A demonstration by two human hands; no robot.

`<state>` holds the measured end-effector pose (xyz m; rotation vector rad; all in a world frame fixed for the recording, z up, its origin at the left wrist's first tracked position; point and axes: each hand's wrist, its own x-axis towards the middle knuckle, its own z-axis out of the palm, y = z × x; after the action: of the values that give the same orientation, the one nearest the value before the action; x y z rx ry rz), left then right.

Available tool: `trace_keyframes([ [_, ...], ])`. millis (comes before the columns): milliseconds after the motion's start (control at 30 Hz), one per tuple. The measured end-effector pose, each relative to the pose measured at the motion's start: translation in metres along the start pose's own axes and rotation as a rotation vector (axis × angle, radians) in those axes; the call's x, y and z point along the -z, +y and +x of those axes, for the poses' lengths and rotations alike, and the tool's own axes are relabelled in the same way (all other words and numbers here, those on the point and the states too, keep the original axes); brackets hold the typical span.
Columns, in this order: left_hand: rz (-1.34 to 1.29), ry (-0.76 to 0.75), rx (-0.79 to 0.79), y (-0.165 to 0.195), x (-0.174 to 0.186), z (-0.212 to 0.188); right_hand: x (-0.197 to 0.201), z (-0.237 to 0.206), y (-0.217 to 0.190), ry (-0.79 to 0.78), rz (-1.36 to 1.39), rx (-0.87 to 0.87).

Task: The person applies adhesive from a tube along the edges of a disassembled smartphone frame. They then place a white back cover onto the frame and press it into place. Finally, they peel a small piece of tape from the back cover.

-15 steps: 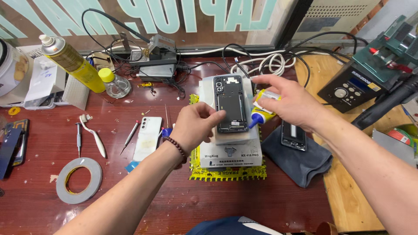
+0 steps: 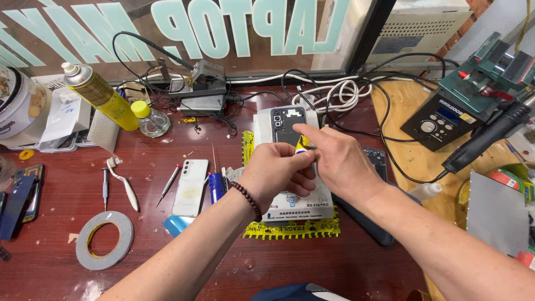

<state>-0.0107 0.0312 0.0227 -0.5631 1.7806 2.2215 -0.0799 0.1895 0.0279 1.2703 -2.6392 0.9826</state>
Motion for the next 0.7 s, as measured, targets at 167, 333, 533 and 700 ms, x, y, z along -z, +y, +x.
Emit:
trace_keyframes([
  [167,0.101,0.054,0.062,0.002,0.011,-0.001,0.009,0.002,0.007,-0.439,0.68,-0.413],
  [333,0.242,0.001,-0.068,0.003,0.014,-0.007,0.016,0.008,0.003,-0.375,0.802,-0.574],
  [533,0.204,0.089,-0.229,0.007,0.009,-0.002,0.017,0.012,0.005,-0.254,0.909,-0.469],
  [700,0.038,-0.04,-0.149,0.009,0.009,0.003,0.021,0.011,0.012,-0.198,0.998,-0.5],
])
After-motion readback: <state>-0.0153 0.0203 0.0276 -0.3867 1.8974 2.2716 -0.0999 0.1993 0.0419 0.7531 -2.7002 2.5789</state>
